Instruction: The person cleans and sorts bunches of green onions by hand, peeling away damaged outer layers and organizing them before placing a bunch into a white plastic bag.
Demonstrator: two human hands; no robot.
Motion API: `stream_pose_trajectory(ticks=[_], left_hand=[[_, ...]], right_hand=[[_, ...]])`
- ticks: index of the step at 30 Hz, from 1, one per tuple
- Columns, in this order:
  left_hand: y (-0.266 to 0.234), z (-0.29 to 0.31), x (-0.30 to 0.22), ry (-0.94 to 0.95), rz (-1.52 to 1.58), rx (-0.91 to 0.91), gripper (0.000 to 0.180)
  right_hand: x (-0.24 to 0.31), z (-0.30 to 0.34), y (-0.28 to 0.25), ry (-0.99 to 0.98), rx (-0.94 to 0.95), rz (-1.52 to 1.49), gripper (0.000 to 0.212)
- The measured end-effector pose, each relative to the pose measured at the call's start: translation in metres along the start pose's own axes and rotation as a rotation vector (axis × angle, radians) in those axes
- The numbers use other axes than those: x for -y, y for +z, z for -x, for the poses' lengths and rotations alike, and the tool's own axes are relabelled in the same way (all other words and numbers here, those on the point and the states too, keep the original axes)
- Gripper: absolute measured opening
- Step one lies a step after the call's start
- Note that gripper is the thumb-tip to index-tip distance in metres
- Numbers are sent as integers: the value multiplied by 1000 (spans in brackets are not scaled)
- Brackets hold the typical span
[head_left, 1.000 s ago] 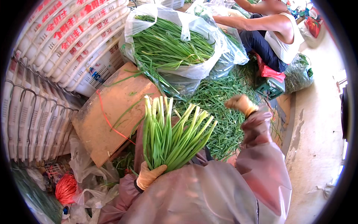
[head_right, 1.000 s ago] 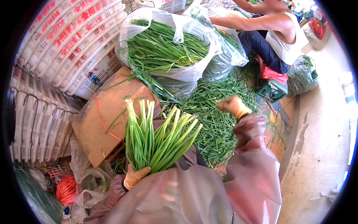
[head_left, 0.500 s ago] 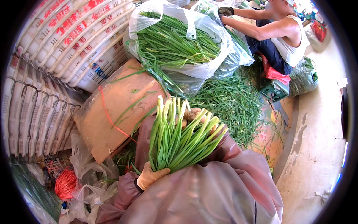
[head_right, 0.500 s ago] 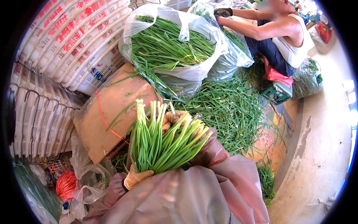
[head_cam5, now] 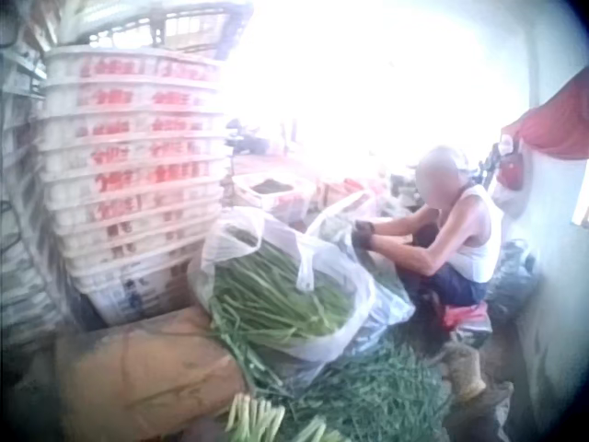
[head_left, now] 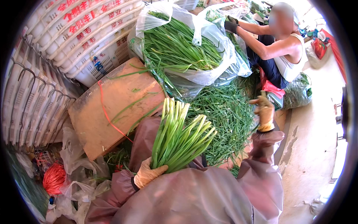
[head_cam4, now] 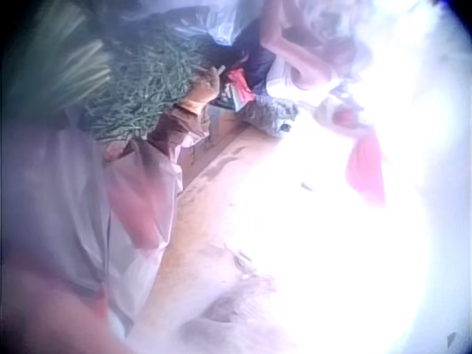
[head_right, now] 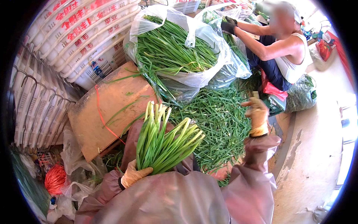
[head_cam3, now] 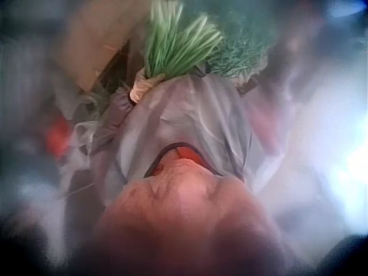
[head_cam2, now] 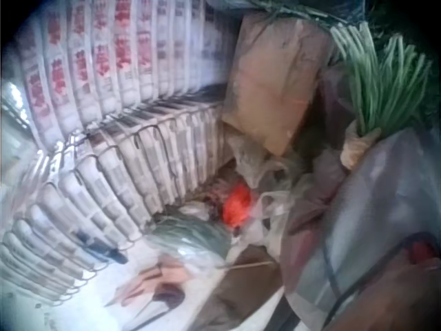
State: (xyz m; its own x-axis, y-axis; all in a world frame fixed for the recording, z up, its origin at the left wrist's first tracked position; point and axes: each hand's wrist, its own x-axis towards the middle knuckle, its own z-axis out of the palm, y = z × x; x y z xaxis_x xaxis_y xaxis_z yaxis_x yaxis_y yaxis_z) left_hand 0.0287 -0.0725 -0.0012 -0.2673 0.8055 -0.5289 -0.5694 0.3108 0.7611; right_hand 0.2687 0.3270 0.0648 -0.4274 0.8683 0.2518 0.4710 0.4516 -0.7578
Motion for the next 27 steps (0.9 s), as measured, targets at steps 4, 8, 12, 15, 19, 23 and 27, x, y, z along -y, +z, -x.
stream_pose_trajectory(ticks=[4,8,12,15,19,23,27], left_hand=[[-3,0,7,38,-55,-66,32],[2,1,2,91,-128,-76,36],[2,5,-2,77,-92,-73,36],[-1,3,3,72,-62,-66,36],[0,-4,15,72,6,-10,39],[2,-6,8,21,-107,7,43],[3,-7,10,64,-84,80,51]], right_hand=[[145,54,102,298,546,-440,22],[191,73,144,256,788,-259,24],[162,63,148,154,789,-203,19],[133,39,127,85,415,134,13],[149,41,105,-225,420,44,41],[198,73,134,-487,842,517,59],[175,69,155,-659,1025,591,41]])
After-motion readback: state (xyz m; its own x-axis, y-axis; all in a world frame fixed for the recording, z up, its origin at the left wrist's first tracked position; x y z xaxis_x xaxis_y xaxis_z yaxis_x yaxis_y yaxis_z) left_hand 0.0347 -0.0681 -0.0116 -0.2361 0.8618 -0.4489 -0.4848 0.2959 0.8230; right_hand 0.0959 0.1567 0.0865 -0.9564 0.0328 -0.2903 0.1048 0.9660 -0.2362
